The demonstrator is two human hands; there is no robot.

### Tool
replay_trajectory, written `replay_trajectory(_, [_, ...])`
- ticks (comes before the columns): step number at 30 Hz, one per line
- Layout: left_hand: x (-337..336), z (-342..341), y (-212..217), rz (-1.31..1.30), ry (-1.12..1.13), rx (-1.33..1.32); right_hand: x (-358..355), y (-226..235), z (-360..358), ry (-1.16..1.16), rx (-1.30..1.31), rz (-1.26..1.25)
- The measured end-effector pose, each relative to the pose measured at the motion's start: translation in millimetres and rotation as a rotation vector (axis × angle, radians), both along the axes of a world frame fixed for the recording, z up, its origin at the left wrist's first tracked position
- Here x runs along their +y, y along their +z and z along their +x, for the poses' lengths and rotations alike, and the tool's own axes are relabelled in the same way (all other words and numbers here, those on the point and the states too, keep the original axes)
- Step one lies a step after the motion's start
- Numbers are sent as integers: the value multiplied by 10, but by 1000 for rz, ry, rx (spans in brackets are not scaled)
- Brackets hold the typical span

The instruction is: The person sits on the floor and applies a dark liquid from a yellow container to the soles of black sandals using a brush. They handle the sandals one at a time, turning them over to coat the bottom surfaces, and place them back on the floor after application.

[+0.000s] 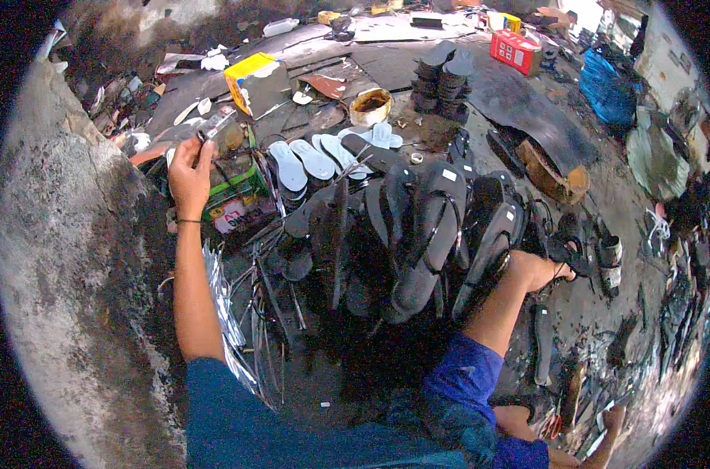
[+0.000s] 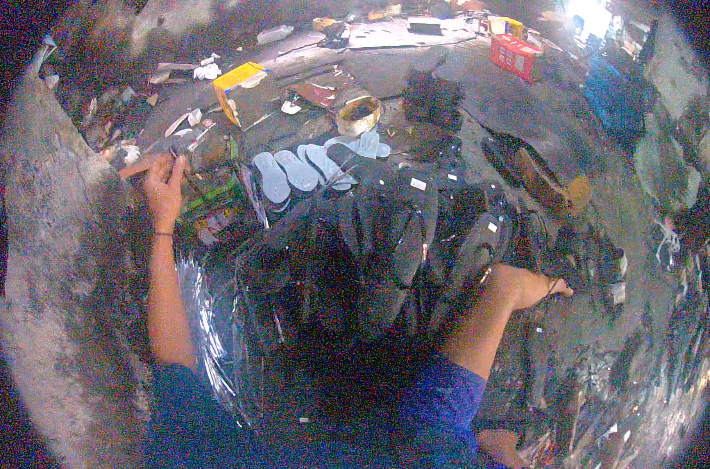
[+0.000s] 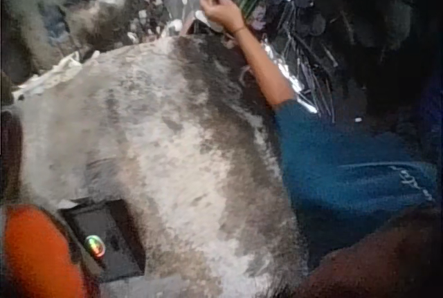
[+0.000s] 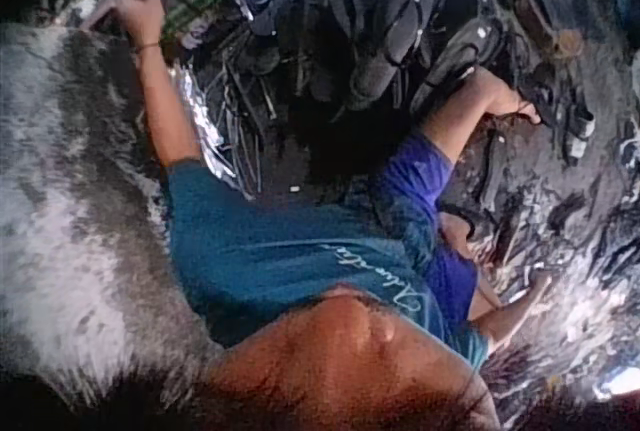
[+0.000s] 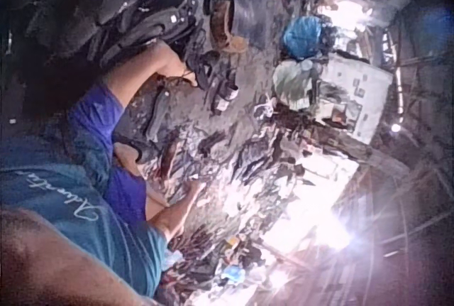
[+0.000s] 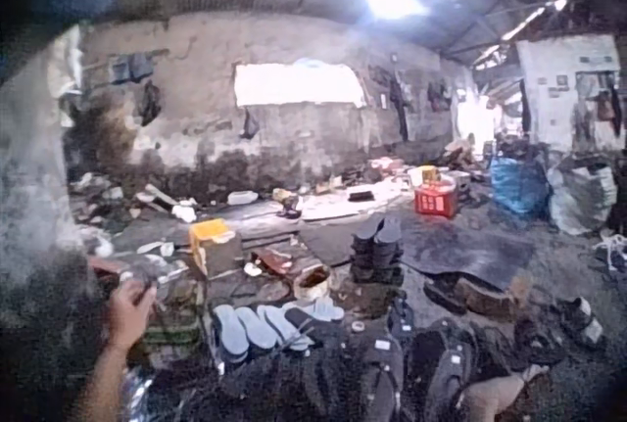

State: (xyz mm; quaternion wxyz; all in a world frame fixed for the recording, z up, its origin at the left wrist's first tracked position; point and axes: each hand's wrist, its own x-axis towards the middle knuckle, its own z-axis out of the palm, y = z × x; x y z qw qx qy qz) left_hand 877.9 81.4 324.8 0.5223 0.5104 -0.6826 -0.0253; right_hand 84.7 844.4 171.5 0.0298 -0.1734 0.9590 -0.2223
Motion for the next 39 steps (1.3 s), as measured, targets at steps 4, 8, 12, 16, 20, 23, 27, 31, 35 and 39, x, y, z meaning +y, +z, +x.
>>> replay_trajectory(4, [929, -1547, 515, 389, -516, 415, -198, -322, -133, 278, 137, -150])
replay_trajectory(8, [1790, -2920, 376, 772, -958, 415, -2687, 1069, 2130, 210, -184, -282])
replay_trajectory(12, [2599, -4104, -8, 1052, -1315, 329, -2978, 998, 2707, 441, -796, -892])
replay_trajectory(16, [3293, -4890, -436, 1160, -1460, 258, -2543, 837, 2632, 165, -1060, -1106])
replay_trajectory(20, [3734, -5302, -761, 1365, -1443, 237, -2031, 430, 2495, -109, -1100, -1358])
replay_trajectory(23, [3846, -5460, -1007, 1514, -1427, 236, -1885, 270, 2501, -237, -1087, -1364])
replay_trajectory(27, [3888, -5560, -1233, 1584, -1411, 188, -1803, 135, 2478, -344, -1150, -1422])
replay_trajectory(31, [3878, -5585, -1312, 1630, -1360, 175, -1772, 28, 2433, -328, -1180, -1354])
replay_trajectory(35, [3865, -5617, -1461, 1553, -1302, 70, -1830, -2, 2413, -385, -1221, -1442])
replay_trajectory(39, [3870, -5712, -1507, 1584, -1302, 50, -1754, -27, 2337, -340, -1274, -1349])
